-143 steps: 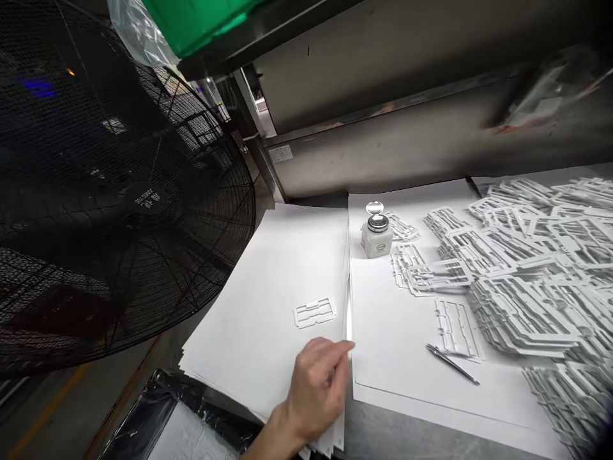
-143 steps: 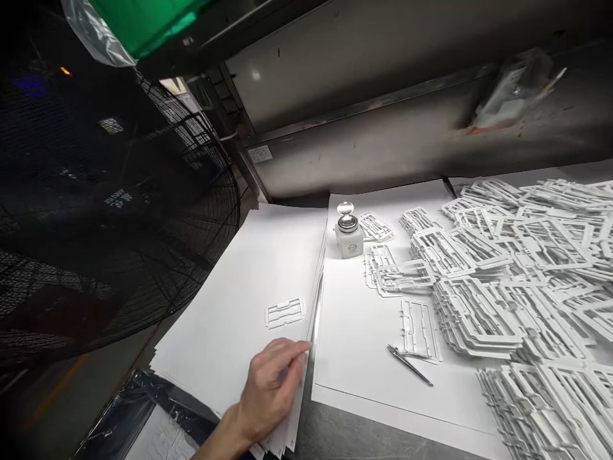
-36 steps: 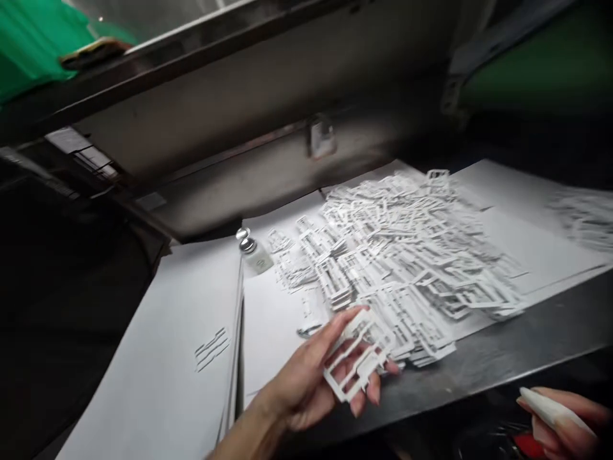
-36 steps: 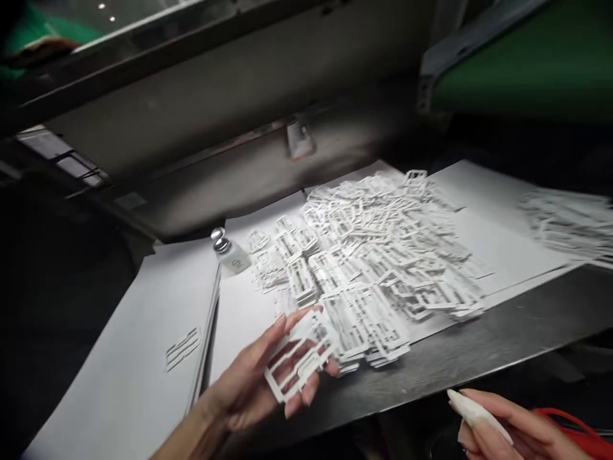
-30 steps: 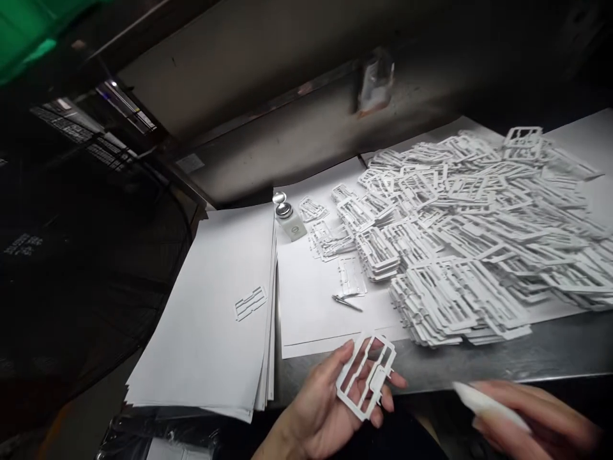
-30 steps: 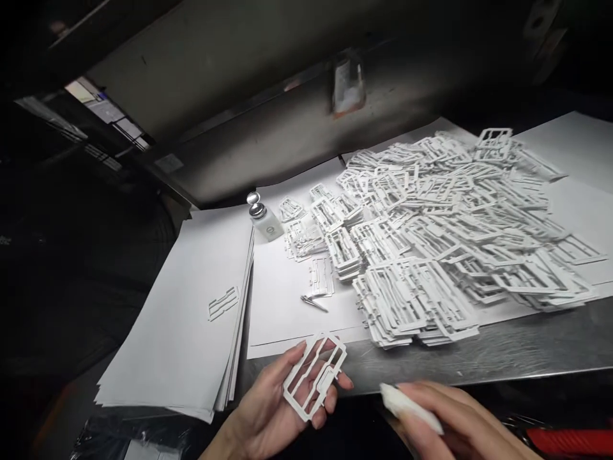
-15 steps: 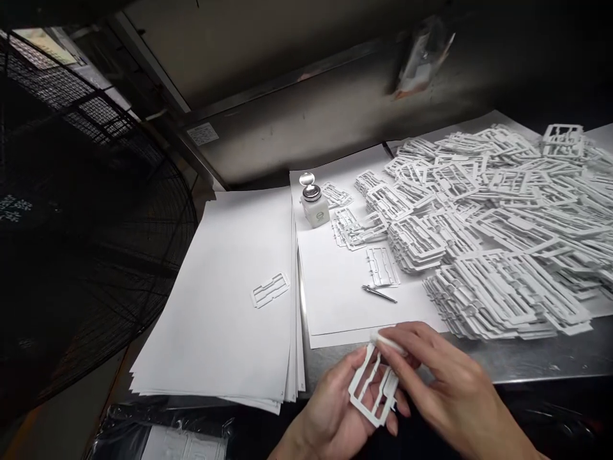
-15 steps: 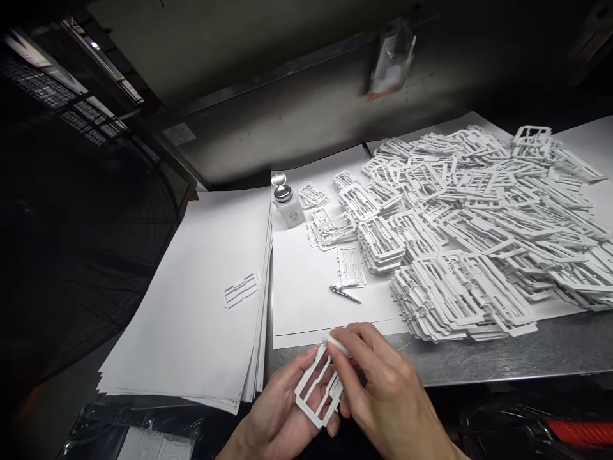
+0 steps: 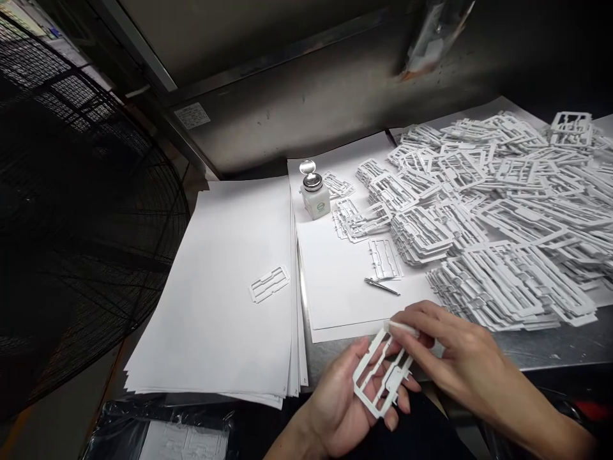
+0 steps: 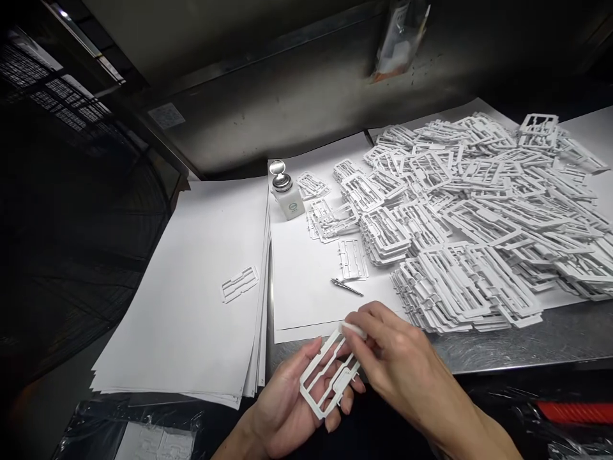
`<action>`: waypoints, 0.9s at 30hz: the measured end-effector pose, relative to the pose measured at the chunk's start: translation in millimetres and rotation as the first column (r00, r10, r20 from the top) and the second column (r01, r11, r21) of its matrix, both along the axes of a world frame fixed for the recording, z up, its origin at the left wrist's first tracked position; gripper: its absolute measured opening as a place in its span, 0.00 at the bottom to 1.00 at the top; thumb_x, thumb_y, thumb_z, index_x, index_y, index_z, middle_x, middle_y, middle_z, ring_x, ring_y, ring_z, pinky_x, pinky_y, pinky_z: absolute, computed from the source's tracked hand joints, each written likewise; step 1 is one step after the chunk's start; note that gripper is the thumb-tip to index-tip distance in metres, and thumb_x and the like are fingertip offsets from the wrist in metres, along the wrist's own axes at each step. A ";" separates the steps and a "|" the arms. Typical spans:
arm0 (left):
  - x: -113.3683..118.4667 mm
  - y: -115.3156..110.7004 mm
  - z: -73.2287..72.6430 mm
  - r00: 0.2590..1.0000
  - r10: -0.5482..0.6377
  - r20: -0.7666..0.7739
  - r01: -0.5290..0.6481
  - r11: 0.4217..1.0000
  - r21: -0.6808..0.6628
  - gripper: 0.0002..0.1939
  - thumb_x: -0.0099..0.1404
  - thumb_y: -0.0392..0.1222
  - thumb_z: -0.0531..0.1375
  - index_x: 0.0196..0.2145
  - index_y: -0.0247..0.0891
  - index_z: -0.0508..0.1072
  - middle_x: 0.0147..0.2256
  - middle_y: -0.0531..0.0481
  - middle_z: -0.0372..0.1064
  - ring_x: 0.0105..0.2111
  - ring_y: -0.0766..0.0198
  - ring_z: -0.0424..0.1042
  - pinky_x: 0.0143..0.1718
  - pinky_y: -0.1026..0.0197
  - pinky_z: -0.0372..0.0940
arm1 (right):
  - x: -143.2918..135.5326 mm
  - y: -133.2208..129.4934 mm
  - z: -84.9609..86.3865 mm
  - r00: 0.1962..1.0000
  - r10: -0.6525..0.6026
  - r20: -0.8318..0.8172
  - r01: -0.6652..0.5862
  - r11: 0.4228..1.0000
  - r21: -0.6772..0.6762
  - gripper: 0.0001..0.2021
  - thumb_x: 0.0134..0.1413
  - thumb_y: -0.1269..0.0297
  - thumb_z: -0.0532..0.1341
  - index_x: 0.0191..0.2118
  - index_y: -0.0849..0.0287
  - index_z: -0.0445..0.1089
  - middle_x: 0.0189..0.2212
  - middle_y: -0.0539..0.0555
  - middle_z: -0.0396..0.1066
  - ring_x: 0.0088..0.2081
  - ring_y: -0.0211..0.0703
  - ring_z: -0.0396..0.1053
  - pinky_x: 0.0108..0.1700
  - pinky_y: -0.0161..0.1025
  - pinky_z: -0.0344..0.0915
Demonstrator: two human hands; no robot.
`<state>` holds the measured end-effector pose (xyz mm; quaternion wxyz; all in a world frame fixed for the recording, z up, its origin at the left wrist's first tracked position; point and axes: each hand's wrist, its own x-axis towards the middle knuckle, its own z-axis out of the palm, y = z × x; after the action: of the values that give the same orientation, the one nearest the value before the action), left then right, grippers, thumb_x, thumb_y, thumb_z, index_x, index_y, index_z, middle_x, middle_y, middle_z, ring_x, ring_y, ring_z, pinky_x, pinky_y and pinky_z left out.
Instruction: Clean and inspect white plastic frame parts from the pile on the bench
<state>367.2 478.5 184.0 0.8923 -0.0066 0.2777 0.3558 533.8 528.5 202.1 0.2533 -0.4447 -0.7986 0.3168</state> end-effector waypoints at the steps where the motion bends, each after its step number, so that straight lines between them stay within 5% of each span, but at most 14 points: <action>1: -0.5 0.2 0.1 1.000 -0.010 -0.007 0.010 1.000 -0.002 0.28 0.69 0.53 0.45 0.50 0.27 0.69 0.34 0.38 0.69 0.26 0.65 0.71 0.19 0.70 0.62 | 3.8 2.4 -0.4 1.000 -0.027 0.003 0.027 1.000 -0.009 0.08 0.67 0.61 0.52 0.40 0.52 0.68 0.34 0.49 0.66 0.29 0.39 0.67 0.32 0.36 0.63; 5: -2.1 2.5 4.3 0.996 0.053 -0.074 -0.050 0.998 0.035 0.24 0.66 0.50 0.51 0.49 0.27 0.70 0.36 0.37 0.69 0.29 0.64 0.70 0.24 0.67 0.62 | 16.3 0.0 -1.9 0.974 -0.222 -0.054 0.220 0.974 -0.049 0.09 0.63 0.54 0.57 0.40 0.51 0.71 0.35 0.50 0.70 0.30 0.43 0.67 0.32 0.37 0.64; 7: -2.2 4.1 9.4 0.975 0.115 -0.191 -0.096 0.990 0.108 0.21 0.63 0.46 0.58 0.50 0.28 0.69 0.38 0.38 0.69 0.31 0.66 0.68 0.28 0.68 0.62 | 19.4 -6.3 -4.4 0.925 -0.338 -0.174 0.295 0.926 -0.235 0.11 0.58 0.51 0.62 0.41 0.52 0.73 0.33 0.51 0.71 0.29 0.44 0.68 0.31 0.36 0.66; 10: 0.6 6.7 17.5 0.925 0.143 -0.353 -0.060 0.970 0.236 0.26 0.53 0.34 0.68 0.50 0.32 0.70 0.41 0.42 0.69 0.36 0.67 0.67 0.37 0.67 0.62 | 18.5 -15.9 -9.2 0.742 -0.539 -0.399 0.229 0.763 -0.605 0.15 0.53 0.53 0.68 0.43 0.55 0.73 0.28 0.51 0.70 0.30 0.42 0.68 0.32 0.30 0.68; 12: 4.5 8.3 21.0 0.902 0.088 -0.423 0.033 0.962 0.270 0.21 0.53 0.33 0.68 0.46 0.30 0.72 0.35 0.45 0.70 0.32 0.69 0.67 0.33 0.68 0.61 | 15.1 -19.4 -11.3 0.605 -0.636 -0.479 0.119 0.667 -0.736 0.15 0.53 0.55 0.69 0.44 0.55 0.73 0.28 0.51 0.69 0.31 0.40 0.67 0.34 0.28 0.68; 16: 11.9 10.7 23.4 0.853 0.046 -0.519 0.109 0.958 0.264 0.14 0.55 0.39 0.66 0.39 0.29 0.73 0.30 0.48 0.67 0.26 0.70 0.64 0.19 0.71 0.55 | 9.7 -19.6 -12.4 0.517 -0.688 -0.509 0.051 0.618 -0.784 0.13 0.52 0.58 0.70 0.43 0.55 0.74 0.28 0.51 0.68 0.31 0.40 0.67 0.34 0.29 0.69; 27: 11.2 6.7 25.3 0.845 0.017 -0.535 0.135 0.960 0.244 0.16 0.56 0.45 0.65 0.38 0.28 0.71 0.28 0.47 0.67 0.24 0.69 0.65 0.15 0.73 0.56 | 6.9 -20.7 -14.5 0.483 -0.717 -0.503 0.003 0.576 -0.817 0.13 0.53 0.59 0.70 0.42 0.57 0.72 0.34 0.53 0.69 0.29 0.41 0.67 0.28 0.32 0.70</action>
<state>378.4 485.2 209.4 0.7832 0.2233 0.4623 0.3506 540.8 507.8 187.6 0.4524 -0.4855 -0.2666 0.6990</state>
